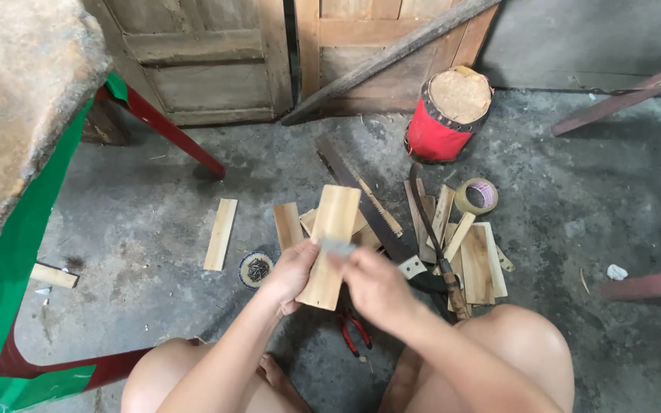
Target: Sanding small wooden slats by hand using sandpaper in a workshop environment.
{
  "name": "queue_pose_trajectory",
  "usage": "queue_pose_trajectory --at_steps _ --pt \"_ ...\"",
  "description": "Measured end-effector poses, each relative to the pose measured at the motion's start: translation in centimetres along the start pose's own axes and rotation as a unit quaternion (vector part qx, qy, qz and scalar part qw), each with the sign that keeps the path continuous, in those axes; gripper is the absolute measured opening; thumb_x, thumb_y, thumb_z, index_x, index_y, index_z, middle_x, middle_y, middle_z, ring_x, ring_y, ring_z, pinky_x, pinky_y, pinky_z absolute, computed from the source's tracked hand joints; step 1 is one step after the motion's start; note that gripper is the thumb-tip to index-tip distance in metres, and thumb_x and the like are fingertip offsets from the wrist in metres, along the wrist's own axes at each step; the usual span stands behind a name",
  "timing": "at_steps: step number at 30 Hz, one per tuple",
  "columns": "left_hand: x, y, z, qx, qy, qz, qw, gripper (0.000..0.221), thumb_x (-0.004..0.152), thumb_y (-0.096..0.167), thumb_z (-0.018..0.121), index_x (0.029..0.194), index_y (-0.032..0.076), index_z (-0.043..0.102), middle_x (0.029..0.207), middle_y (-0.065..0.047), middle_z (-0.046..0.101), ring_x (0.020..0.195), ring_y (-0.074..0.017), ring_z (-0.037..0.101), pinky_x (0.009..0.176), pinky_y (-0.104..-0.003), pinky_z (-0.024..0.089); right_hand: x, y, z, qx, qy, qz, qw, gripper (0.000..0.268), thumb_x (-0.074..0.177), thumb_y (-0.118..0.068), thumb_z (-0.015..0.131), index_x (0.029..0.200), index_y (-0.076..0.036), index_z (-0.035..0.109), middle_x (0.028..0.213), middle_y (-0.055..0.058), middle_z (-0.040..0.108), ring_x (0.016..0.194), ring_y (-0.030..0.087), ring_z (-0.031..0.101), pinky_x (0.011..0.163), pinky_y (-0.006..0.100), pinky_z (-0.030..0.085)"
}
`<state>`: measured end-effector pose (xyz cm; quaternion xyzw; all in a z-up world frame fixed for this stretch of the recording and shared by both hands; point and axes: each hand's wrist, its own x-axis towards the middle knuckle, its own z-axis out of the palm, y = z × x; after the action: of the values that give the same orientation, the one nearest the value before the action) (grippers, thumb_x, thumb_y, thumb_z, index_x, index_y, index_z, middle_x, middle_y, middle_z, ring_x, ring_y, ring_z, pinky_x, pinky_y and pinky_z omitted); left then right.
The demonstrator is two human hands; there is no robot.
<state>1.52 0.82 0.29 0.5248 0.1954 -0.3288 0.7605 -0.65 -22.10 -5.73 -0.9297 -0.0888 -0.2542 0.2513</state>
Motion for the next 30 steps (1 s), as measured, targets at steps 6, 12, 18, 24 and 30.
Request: queue_pose_trajectory --at_steps 6,12,18,24,30 --pt "-0.5 -1.3 0.7 0.015 -0.026 -0.014 0.999 0.032 0.103 0.028 0.06 0.113 -0.002 0.067 0.075 -0.019 0.071 0.055 -0.0289 0.072 0.048 -0.041 0.063 -0.5 1.1 1.1 0.02 -0.011 0.006 1.0 0.014 0.096 -0.015 0.059 0.098 -0.012 0.073 0.095 0.002 0.062 0.089 0.025 0.066 0.075 0.031 0.054" --pt "3.1 -2.4 -2.9 0.005 0.035 0.015 0.999 0.037 0.106 0.029 0.054 0.118 -0.004 0.062 0.077 -0.02 0.069 0.054 -0.027 0.07 0.046 -0.04 0.062 -0.1 -4.0 -1.3 0.073 -0.077 -0.015 0.994 0.013 0.096 -0.017 0.059 0.096 -0.016 0.072 0.093 0.0 0.062 0.091 0.023 0.066 0.079 0.028 0.053" --pt "-0.9 -1.3 1.0 0.022 -0.02 0.004 1.0 0.031 0.103 0.026 0.06 0.111 -0.003 0.067 0.071 -0.02 0.069 0.052 -0.0289 0.071 0.044 -0.039 0.061 -0.3 2.2 0.5 -0.02 0.01 -0.014 1.0 0.013 0.096 -0.017 0.06 0.09 -0.015 0.072 0.092 0.0 0.061 0.086 0.025 0.063 0.076 0.032 0.051" --pt "-0.3 0.6 -0.9 0.099 0.008 0.006 0.995 0.04 0.102 0.046 0.053 0.1 0.007 0.065 0.065 -0.004 0.059 0.041 -0.0103 0.05 0.028 -0.025 0.034 4.8 -14.3 -8.5 0.169 -0.405 0.393 0.808 0.053 0.099 -0.059 0.042 0.106 -0.015 0.07 0.072 -0.002 0.058 0.058 0.011 0.049 0.054 0.027 0.039" --pt "-1.4 -0.4 1.0 0.034 -0.023 0.0 0.999 0.031 0.102 0.029 0.06 0.111 0.0 0.068 0.07 -0.02 0.07 0.052 -0.0277 0.071 0.045 -0.038 0.061 -0.8 1.7 1.1 -0.052 0.003 -0.01 0.999 0.016 0.098 -0.024 0.057 0.091 -0.017 0.069 0.091 0.001 0.059 0.088 0.025 0.063 0.075 0.034 0.052"
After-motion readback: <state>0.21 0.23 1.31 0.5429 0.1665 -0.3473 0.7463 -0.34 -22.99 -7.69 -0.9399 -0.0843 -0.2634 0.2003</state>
